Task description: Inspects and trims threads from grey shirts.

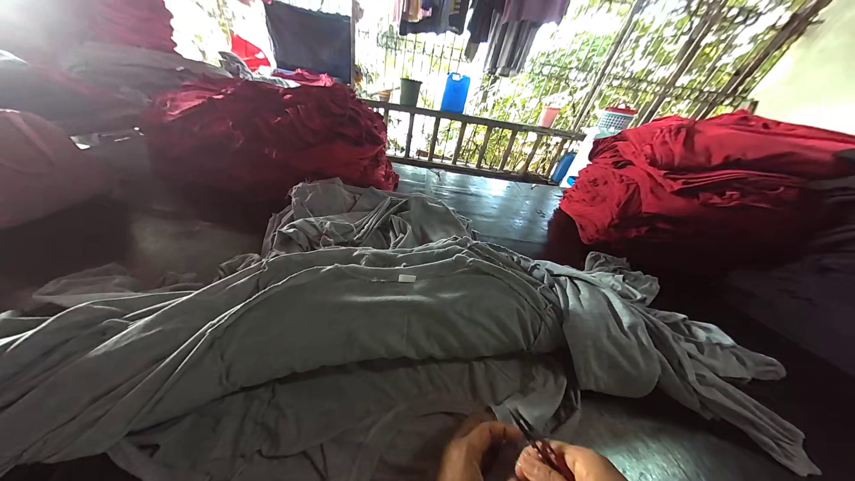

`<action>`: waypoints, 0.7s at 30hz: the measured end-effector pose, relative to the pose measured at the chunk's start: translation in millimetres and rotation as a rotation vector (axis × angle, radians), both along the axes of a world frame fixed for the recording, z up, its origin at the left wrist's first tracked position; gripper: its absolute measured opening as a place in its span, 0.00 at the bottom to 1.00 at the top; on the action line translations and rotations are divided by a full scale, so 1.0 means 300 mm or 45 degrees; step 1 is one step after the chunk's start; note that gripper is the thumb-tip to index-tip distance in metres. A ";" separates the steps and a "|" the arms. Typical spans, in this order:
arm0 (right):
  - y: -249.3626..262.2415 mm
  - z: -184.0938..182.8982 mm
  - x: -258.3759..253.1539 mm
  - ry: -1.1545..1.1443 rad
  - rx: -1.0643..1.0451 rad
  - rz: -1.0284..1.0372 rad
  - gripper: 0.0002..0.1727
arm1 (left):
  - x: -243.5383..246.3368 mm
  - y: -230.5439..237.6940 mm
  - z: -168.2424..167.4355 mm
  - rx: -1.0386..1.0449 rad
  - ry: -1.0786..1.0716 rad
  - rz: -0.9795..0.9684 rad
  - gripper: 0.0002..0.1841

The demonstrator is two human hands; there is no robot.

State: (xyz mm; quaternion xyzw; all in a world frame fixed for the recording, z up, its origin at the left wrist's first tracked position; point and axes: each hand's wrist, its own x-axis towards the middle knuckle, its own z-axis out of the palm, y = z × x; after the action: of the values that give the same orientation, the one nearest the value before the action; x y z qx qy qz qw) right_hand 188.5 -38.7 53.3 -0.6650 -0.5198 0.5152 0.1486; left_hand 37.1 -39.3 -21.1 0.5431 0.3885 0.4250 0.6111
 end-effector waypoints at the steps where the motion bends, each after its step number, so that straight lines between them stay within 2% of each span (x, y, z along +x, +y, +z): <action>1: 0.010 0.004 -0.005 -0.095 0.030 0.078 0.13 | 0.003 -0.002 0.002 0.023 0.025 0.016 0.16; 4: 0.039 0.042 -0.035 -0.296 0.095 0.262 0.18 | 0.018 -0.016 0.017 0.086 0.128 0.156 0.12; 8: 0.067 0.078 -0.065 -0.304 0.111 0.388 0.19 | 0.024 -0.024 0.006 0.111 0.089 0.304 0.09; 11: 0.047 0.062 -0.053 -0.128 0.356 0.309 0.19 | 0.018 -0.025 0.013 -0.068 -0.061 0.344 0.07; 14: 0.014 0.059 -0.028 -0.074 0.514 0.247 0.25 | 0.017 -0.024 0.008 -0.173 -0.143 0.360 0.08; 21: -0.092 -0.035 -0.018 -0.512 0.746 0.190 0.21 | 0.022 -0.009 0.024 -0.353 -0.200 0.499 0.07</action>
State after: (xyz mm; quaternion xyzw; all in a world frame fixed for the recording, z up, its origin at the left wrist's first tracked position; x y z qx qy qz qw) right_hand 183.0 -66.2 42.8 -0.6426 -0.7113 0.2126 0.1897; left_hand 43.7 -42.1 -13.9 0.3337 0.4923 0.5190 0.6139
